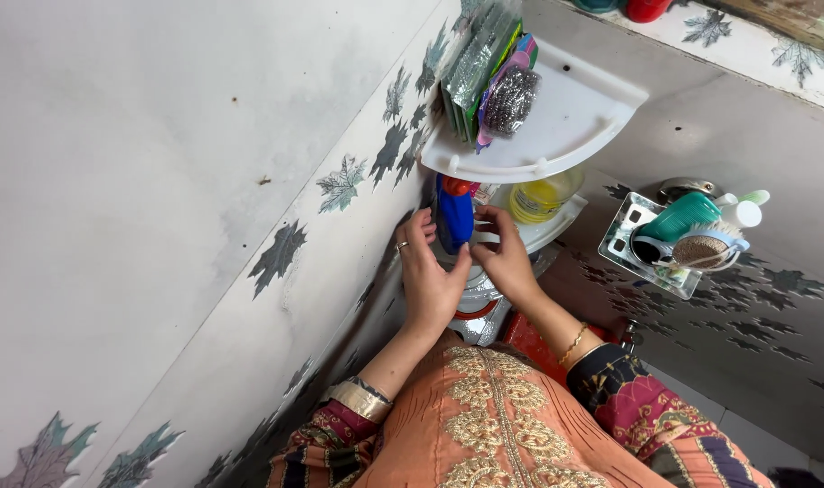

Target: Organizing and arranging various cleaning and personal hygiene products on a multi-tiered corner shelf in a bathroom.

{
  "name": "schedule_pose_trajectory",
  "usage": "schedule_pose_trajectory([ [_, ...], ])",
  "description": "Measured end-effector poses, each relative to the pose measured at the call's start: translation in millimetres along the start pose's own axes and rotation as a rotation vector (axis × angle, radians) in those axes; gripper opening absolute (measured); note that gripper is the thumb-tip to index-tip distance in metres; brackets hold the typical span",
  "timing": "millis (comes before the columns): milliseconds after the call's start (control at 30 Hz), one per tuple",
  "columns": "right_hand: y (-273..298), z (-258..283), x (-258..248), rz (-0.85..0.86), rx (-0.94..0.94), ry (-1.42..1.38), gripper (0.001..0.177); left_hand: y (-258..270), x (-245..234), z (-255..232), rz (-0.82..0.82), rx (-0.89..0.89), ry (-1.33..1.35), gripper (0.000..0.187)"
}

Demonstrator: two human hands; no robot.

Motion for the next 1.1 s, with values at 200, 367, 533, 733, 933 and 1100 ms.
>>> schedule_pose_trajectory([
  [200, 10, 84, 10, -0.067, -0.196, 0.370, 0.065, 1, 13, 19, 0.056, -0.047, 0.056, 0.069],
  [367, 23, 75, -4, -0.022, -0.200, 0.370, 0.055, -13, 1, -6, 0.109, 0.029, 0.047, 0.093],
  [533, 50, 96, -20, 0.042, -0.407, 0.315, 0.053, -13, 1, -18, 0.233, 0.204, 0.111, 0.098],
  [733, 47, 45, -29, 0.182, -0.183, 0.037, 0.051, -4, 16, -5, 0.411, -0.063, 0.363, 0.049],
  [933, 17, 23, -32, -0.104, 0.262, -0.679, 0.039, -10, 2, 3, 0.327, -0.126, 0.411, 0.044],
  [1100, 9, -49, -26, -0.160, 0.340, -0.255, 0.040, -4, -7, 16, 0.299, -0.184, 0.484, 0.044],
])
Point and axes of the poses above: each hand's wrist, its own y-axis away from the middle knuckle, its own x-axis out of the palm, z = x × y, the point moved 8 cm from there along -y, towards the middle knuckle, and after that the axes turned 4 degrees about -z, right-handed, at the moved point
